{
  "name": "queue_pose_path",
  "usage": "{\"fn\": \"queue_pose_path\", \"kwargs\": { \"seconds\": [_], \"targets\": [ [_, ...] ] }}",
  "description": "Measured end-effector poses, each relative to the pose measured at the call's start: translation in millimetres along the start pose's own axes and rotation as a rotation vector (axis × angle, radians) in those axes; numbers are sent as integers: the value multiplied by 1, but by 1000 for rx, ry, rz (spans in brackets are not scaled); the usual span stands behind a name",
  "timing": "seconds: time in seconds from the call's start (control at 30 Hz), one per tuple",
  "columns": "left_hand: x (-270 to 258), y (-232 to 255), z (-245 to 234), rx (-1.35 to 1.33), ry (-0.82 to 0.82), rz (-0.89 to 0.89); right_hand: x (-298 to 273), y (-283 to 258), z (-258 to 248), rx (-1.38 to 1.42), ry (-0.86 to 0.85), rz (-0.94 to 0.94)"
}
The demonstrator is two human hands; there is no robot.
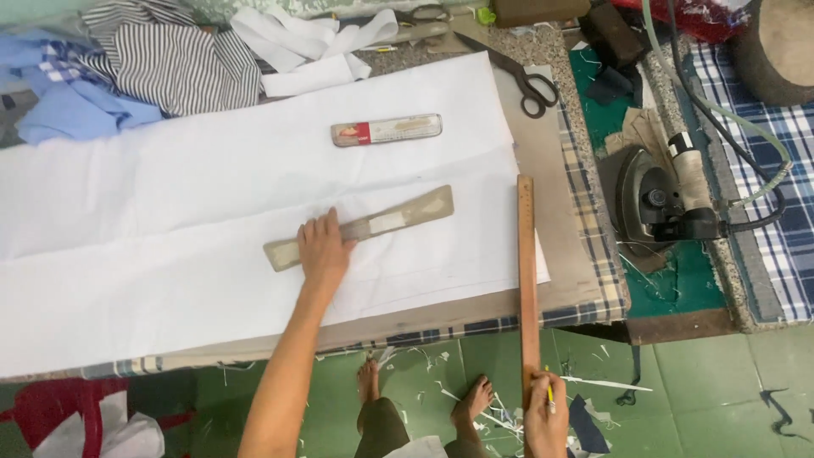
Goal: The person uses a ruler and pencil to draw lines on a large white fabric sheet, then uses shears to cut along the marked lines. The person cuts a long strip and then trims a smaller rectangular piece from the fabric.
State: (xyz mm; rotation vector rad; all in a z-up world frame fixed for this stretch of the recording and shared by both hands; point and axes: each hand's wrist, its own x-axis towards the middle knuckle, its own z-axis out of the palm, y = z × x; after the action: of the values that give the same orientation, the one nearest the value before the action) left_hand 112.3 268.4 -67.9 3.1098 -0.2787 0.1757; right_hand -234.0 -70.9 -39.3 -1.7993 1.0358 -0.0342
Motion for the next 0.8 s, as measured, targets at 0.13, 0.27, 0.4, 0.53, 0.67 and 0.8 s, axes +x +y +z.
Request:
{"fn": "queue_pose_path", "kwargs": {
  "seconds": [0.13, 0.27, 0.4, 0.53, 0.67, 0.8],
  "targets": [
    [36, -48, 1, -104, -266, 133, -24, 8, 37, -98, 127, -33],
    [58, -55, -35, -345, -506, 166, -57, -10, 89, 35, 201, 31],
    [167, -94, -99, -110, -358, 212, -89, -36, 126, 47, 300, 3],
    [225, -128, -154, 200, 331, 324, -112, -59, 143, 55, 227, -61],
    [135, -102, -143, -194, 349, 468, -132, -60, 172, 7, 20, -267],
    [-12, -96, -101, -448, 146, 500, -150, -27, 211, 3, -189, -390]
  ]
}}
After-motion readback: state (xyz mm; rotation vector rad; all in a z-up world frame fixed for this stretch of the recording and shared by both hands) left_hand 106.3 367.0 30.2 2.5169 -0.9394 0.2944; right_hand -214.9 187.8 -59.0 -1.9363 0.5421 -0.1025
